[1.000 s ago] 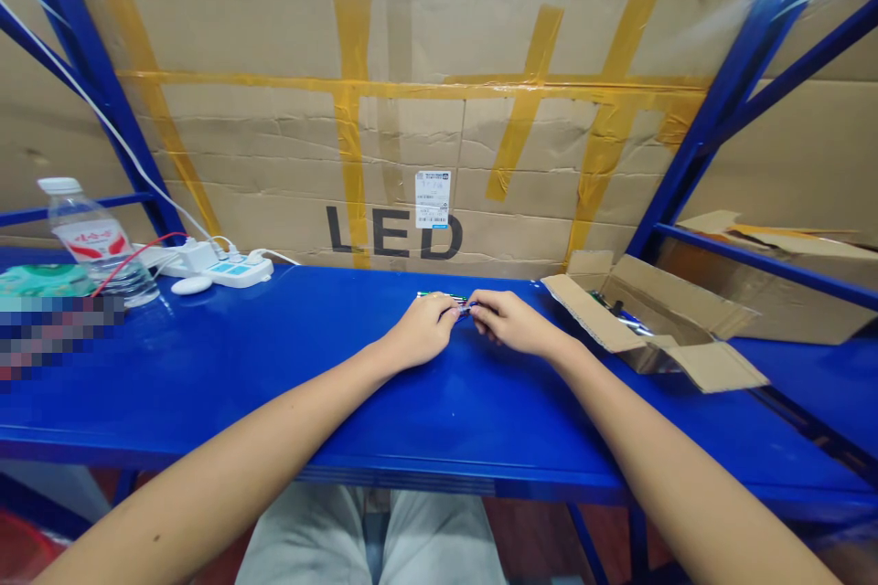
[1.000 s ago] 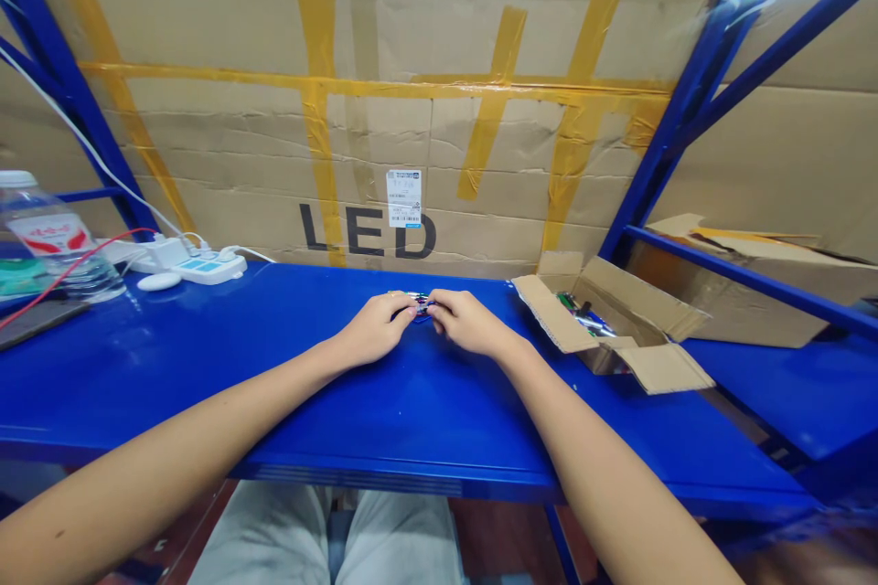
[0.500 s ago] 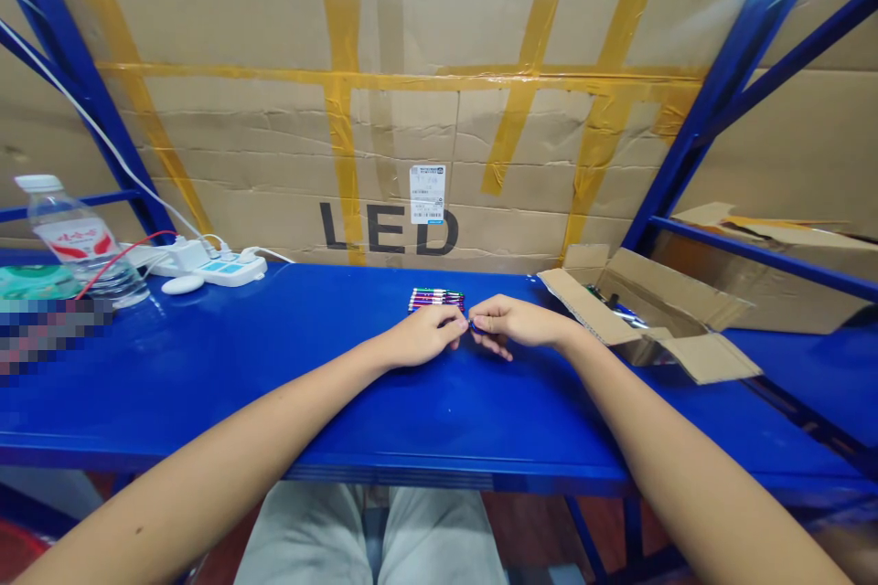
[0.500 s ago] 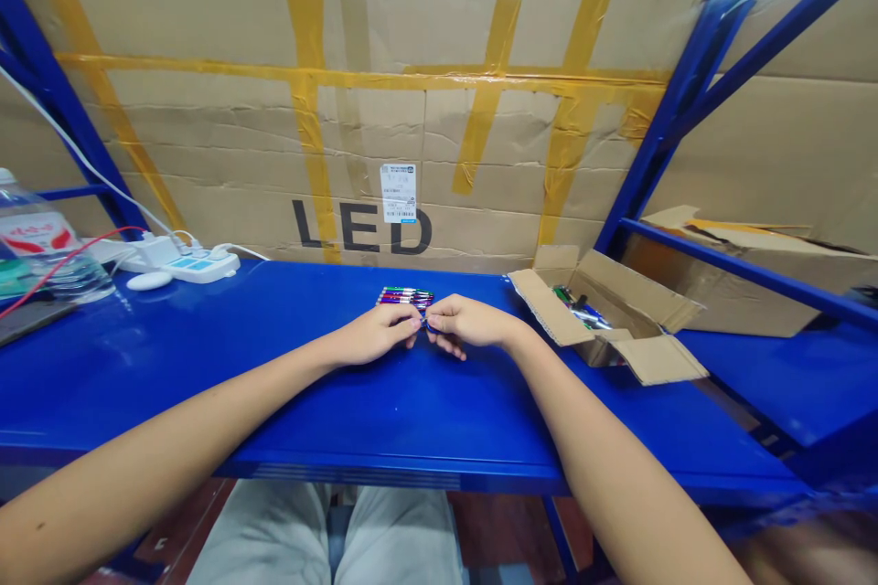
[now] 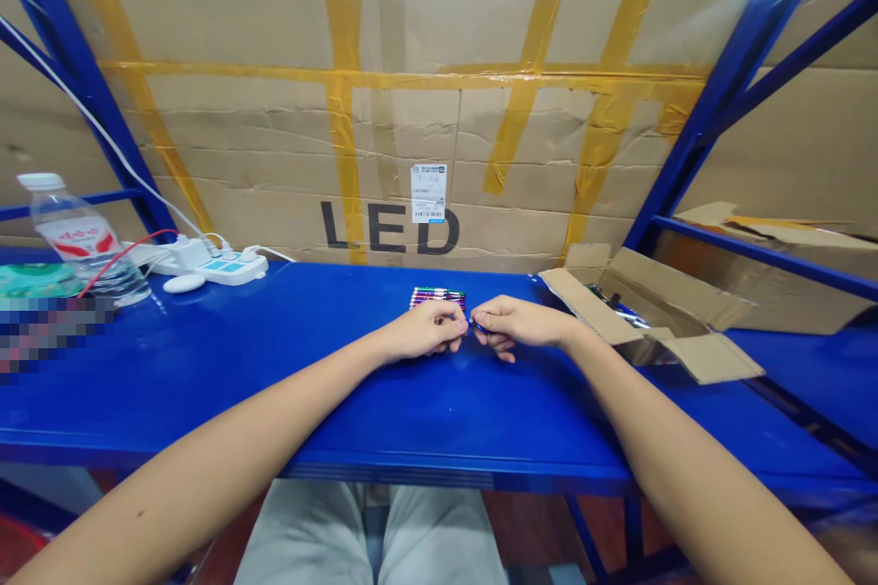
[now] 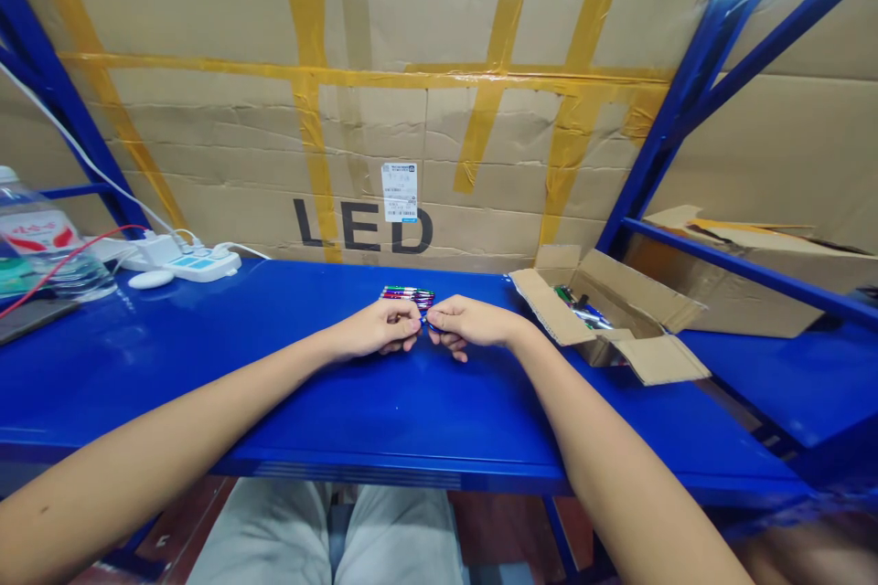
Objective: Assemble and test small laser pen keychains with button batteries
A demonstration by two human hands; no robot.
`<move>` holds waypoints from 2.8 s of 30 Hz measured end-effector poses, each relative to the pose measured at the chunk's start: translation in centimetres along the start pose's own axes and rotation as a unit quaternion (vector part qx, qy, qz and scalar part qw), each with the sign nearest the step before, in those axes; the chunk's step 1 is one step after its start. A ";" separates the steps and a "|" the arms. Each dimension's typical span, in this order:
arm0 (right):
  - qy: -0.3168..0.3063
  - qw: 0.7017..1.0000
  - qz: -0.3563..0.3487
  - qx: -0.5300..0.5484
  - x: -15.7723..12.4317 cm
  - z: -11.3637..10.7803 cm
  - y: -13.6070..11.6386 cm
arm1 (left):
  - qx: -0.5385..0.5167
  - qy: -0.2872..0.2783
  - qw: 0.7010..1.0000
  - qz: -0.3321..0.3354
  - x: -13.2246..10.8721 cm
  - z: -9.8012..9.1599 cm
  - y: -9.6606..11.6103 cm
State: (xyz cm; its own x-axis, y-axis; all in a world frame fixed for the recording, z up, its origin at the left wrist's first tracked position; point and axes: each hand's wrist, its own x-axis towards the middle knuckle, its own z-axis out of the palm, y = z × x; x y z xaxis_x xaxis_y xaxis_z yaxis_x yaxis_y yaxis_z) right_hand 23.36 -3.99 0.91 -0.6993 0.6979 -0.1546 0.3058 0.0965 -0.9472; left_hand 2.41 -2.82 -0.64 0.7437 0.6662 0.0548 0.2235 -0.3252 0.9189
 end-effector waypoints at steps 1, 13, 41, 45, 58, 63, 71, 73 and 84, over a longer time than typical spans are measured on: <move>-0.006 1.000 0.002 0.004 0.0 0.0 0.1 | -0.006 -0.009 1.000 0.000 0.0 0.1 0.0; -0.037 0.999 -0.024 -0.021 0.3 -1.1 1.3 | 0.026 -0.046 0.995 -0.080 0.0 0.5 1.0; -0.007 0.985 -0.043 0.169 1.1 0.3 1.5 | 0.577 0.180 0.773 0.192 -1.1 1.6 0.7; -0.008 0.980 -0.042 0.194 1.2 0.4 1.5 | 0.611 0.192 0.741 0.203 -1.0 1.5 0.7; 0.031 0.995 -0.070 0.062 0.9 0.0 0.9 | 0.542 0.206 0.802 0.143 -0.8 2.2 1.1; 0.053 0.995 -0.087 -0.012 0.8 -0.2 0.8 | 0.474 0.185 0.854 0.109 -0.8 1.8 1.1; 0.070 0.989 -0.091 -0.092 0.3 -0.5 0.2 | 0.342 0.150 0.921 0.110 -1.4 1.2 2.2; 0.071 0.987 -0.095 -0.109 0.0 -0.6 -0.2 | 0.295 0.139 0.938 0.114 -1.4 1.1 2.4; 0.032 0.993 -0.076 -0.083 -0.1 -0.8 -0.2 | -0.053 0.099 0.994 -0.007 -0.2 0.8 1.7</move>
State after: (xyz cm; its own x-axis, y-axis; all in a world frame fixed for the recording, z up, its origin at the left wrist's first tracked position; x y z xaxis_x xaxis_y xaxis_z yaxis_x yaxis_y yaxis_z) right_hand 23.89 -3.56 1.38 -0.7045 0.7096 0.0104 0.3060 0.3170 -0.8977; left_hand 3.17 -3.98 0.56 0.6009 0.7920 0.1081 0.1579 -0.2502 0.9552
